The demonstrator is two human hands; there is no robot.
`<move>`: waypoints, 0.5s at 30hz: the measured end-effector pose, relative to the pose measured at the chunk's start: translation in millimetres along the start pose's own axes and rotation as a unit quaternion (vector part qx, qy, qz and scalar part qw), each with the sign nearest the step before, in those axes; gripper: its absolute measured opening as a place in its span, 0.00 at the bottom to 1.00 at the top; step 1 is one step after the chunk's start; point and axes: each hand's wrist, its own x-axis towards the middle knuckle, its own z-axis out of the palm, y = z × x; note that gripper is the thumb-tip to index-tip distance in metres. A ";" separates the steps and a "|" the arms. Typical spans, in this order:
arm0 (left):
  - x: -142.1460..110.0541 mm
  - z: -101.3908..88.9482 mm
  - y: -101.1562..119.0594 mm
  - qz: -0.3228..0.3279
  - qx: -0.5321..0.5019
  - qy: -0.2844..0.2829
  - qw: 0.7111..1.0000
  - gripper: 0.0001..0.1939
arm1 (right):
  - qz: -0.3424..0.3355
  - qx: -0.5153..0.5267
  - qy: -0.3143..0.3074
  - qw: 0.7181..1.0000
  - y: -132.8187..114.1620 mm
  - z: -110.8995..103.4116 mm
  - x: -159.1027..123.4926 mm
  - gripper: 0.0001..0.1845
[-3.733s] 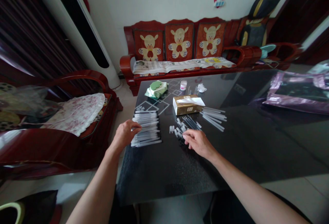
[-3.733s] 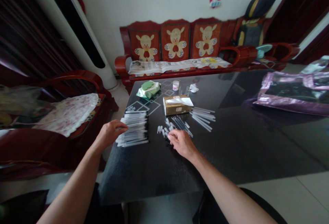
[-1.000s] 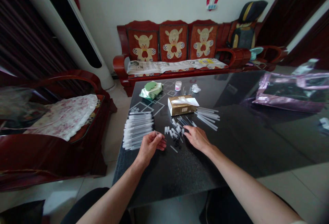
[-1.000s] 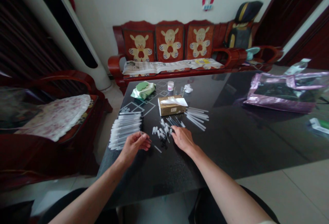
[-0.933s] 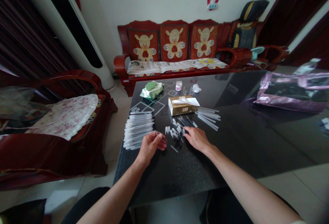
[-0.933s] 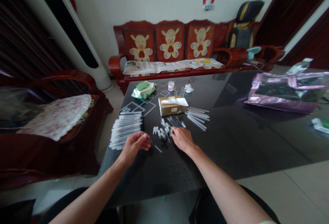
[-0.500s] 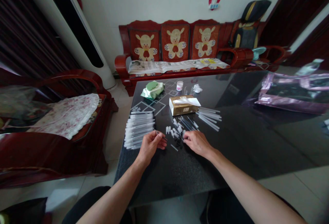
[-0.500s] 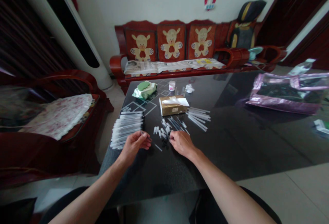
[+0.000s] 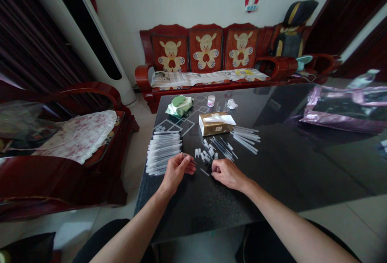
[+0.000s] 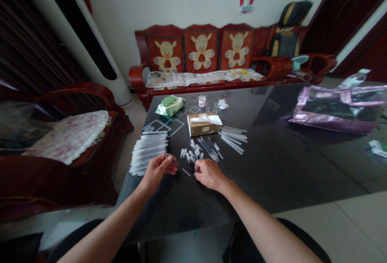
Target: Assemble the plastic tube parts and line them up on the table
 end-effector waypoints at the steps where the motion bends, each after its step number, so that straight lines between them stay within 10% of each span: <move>1: 0.0 0.1 -0.2 0.001 0.000 0.000 1.000 0.18 | 0.006 0.045 0.004 0.999 0.1 -0.5 0.4 0.03; 8: 0.3 0.6 -1.9 0.008 -0.003 -0.020 1.000 0.18 | 0.072 0.362 0.012 0.929 13.3 -12.8 7.6 0.07; 15: 0.3 1.0 -2.1 0.004 0.003 -0.022 1.000 0.18 | 0.095 0.074 0.092 0.988 35.7 -25.3 7.9 0.03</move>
